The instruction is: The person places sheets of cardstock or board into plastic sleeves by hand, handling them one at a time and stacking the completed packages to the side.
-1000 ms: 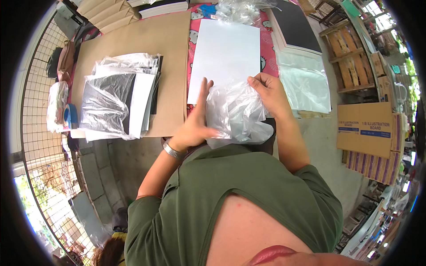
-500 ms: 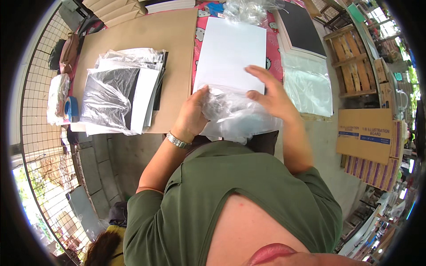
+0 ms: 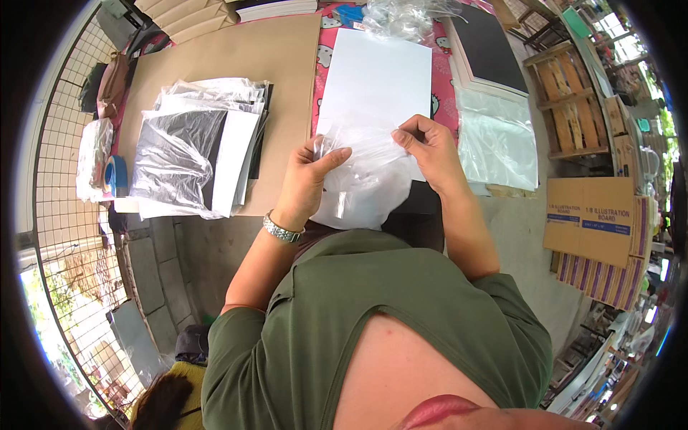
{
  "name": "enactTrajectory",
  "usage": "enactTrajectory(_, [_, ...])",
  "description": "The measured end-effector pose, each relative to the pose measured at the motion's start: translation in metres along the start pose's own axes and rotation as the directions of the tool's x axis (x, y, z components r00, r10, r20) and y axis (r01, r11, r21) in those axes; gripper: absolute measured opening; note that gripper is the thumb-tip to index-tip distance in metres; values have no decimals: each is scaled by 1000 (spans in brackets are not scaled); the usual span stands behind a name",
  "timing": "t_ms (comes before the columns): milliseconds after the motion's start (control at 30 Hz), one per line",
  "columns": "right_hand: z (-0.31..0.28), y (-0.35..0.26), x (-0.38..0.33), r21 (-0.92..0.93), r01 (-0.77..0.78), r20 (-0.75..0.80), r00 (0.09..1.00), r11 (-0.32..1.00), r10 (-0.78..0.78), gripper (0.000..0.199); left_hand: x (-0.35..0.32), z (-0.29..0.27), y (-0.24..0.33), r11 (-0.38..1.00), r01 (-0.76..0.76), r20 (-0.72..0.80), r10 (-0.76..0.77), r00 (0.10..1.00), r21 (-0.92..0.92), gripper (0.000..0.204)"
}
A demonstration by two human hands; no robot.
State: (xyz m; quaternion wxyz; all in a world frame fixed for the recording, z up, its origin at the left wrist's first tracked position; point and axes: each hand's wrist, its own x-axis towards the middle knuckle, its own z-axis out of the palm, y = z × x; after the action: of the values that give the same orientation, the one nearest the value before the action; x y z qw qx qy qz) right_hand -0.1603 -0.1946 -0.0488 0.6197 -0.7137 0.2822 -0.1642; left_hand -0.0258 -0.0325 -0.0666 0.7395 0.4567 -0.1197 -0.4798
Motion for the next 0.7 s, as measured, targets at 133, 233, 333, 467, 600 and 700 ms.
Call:
enactTrajectory(133, [-1,20,9,-69,102,-82,991,992,-108,16,2,12,6,995,-73,34,70,997,66,8])
enactTrajectory(233, [6,9,17,101,235,-185,959,967,-214,15,0,12,-2,949,-97,-24,109,994,302,11])
enactTrajectory(333, [12,2,21,389,235,-215,963,891,-160,13,-6,23,-5,939,-206,-22,220,975,277,17])
enactTrajectory(467, [22,-4,3,495,-20,50,999,869,-6,16,-5,-2,6,911,-35,91,-3,996,411,13])
enactTrajectory(600, [-12,-9,-7,20,165,798,592,986,-116,16,-6,-19,38,979,20,-17,-24,1000,-204,28])
enactTrajectory(700, [-26,4,9,846,174,140,839,504,-526,15,-24,-12,31,937,91,186,-161,969,337,31])
